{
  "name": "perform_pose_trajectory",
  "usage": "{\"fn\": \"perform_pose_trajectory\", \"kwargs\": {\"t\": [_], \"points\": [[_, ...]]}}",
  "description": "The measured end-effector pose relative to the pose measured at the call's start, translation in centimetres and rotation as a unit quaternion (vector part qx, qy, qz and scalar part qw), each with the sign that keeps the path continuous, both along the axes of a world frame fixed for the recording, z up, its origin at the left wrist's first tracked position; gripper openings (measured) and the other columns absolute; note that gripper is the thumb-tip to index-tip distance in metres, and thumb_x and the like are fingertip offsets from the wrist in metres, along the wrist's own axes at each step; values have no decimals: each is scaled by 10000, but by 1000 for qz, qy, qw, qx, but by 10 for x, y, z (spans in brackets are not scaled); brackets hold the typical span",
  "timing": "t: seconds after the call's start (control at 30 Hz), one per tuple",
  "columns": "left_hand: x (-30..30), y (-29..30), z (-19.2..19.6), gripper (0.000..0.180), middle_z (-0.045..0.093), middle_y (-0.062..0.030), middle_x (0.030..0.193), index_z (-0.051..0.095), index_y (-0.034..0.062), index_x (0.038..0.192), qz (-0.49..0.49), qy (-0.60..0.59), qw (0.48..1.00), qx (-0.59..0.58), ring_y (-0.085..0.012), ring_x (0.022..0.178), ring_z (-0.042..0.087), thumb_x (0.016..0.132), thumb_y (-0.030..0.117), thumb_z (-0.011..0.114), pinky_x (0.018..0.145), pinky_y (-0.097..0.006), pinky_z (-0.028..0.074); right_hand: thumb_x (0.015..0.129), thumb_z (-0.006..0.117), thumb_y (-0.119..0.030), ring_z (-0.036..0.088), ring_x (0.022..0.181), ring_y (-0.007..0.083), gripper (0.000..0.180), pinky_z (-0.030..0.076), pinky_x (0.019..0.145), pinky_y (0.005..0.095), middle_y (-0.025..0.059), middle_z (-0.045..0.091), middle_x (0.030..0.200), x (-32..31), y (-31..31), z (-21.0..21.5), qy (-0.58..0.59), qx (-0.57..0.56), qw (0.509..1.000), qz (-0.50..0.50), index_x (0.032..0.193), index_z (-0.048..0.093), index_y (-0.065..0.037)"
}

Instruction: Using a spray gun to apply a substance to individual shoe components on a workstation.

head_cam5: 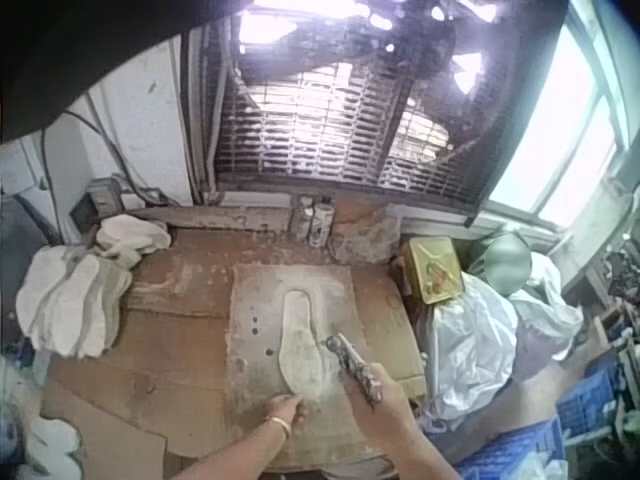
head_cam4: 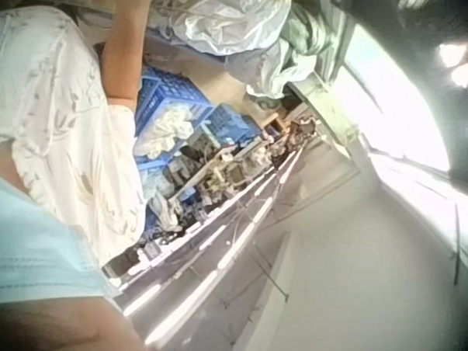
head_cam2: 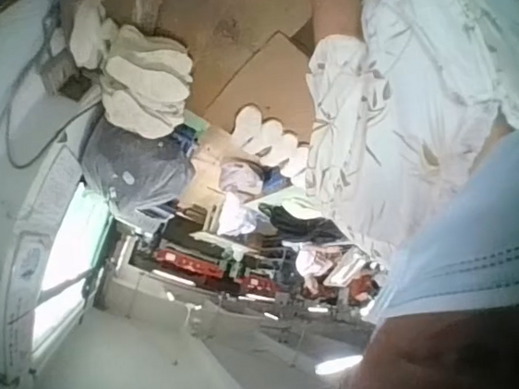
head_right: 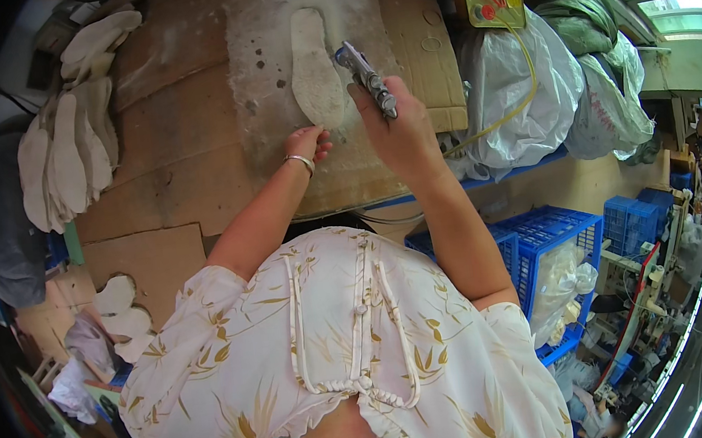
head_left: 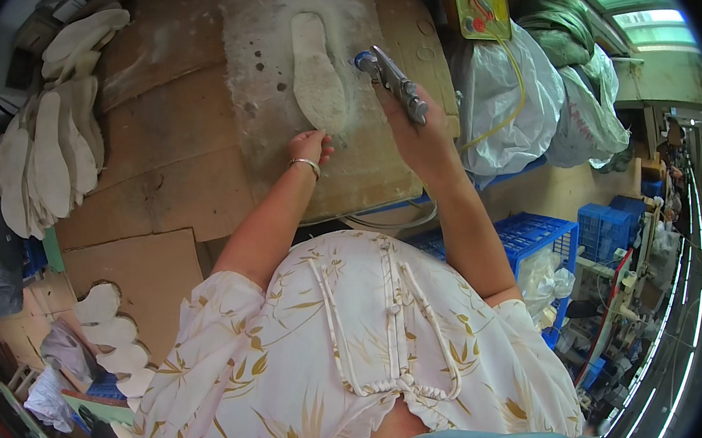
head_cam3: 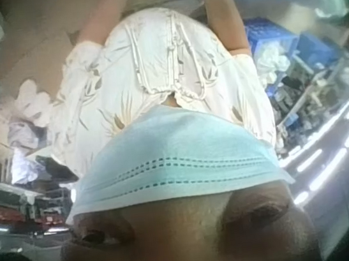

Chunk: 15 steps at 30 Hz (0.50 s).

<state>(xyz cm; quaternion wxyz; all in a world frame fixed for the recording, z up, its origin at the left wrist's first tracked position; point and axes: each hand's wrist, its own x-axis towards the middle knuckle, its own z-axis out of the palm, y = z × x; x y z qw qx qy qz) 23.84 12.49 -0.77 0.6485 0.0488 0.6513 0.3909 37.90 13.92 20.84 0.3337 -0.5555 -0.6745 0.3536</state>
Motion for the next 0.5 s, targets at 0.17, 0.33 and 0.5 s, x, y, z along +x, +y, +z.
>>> {"fn": "perform_pose_trajectory", "kwargs": {"t": [0.17,0.33,0.5], "points": [[0,0,-6,140,648,-46,802,584,56,910,-3,-6,1000,7,-124,558,614,849,182,581,411,-225,463,862,591,-291,476,551,256,286,410,552,345,135,505,609,8,-7,1,-17,-42,999,-5,835,515,-17],[0,0,-6,137,649,-46,810,584,65,920,-6,1,1000,8,-125,566,615,848,182,582,419,-227,466,857,601,-282,475,531,255,277,405,536,342,132,502,602,7,-10,4,-12,-21,1000,-4,827,512,-21],[0,-2,-4,144,649,-44,829,582,66,925,-13,3,1000,10,-125,595,621,846,186,585,437,-230,475,855,605,-283,467,519,254,276,400,524,333,125,506,602,11,-13,3,-12,-14,1000,9,838,519,-22]]}}
